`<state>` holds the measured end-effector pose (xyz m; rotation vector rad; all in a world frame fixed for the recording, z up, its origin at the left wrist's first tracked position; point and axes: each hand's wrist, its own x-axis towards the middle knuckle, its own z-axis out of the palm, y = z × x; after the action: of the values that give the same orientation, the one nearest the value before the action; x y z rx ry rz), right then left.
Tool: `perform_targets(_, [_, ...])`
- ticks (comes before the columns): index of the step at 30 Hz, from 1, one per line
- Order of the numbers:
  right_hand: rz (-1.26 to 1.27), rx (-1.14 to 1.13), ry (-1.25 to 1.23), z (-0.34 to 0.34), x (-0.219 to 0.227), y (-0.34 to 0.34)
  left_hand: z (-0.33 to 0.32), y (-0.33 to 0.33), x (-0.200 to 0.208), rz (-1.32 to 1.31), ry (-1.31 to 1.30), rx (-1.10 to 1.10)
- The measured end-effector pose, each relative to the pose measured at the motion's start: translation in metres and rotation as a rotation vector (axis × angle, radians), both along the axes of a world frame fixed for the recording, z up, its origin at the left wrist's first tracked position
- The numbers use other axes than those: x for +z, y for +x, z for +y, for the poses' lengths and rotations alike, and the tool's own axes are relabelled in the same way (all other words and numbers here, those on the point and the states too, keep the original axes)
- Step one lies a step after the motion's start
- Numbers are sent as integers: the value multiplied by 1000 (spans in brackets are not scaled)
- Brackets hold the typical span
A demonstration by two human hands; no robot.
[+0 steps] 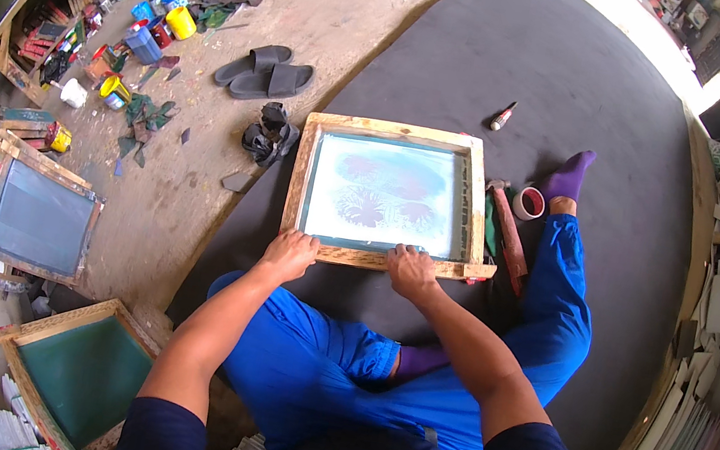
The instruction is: The person sits on the floor and applies masking tape to the edges of a wooden frame containing a screen with a floral pattern. They repeatedly tear pieces of tape and press them along the frame's perimeter.
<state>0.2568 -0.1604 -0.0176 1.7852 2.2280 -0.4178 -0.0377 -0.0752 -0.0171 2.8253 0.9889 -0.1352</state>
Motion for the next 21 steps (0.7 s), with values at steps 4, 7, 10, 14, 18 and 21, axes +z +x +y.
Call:
perform_targets(4, [-21,67,42,3,13,19,-24,14,17,-9,-64,62])
perform_targets(7, [-43,161,144,18,14,32,-39,23,20,-1,-97,150])
perform_targets(10, [-84,257,278,47,-13,48,-51,46,29,1,-154,275])
perform_targets(14, [-151,296,332,89,-23,86,-60,97,13,-90,-44,344])
perform_targets(18, [-155,322,353,110,-23,115,-60,125,-14,-178,-96,372])
perform_targets(21, [-86,137,498,100,-38,133,-51,127,4,-198,-229,232])
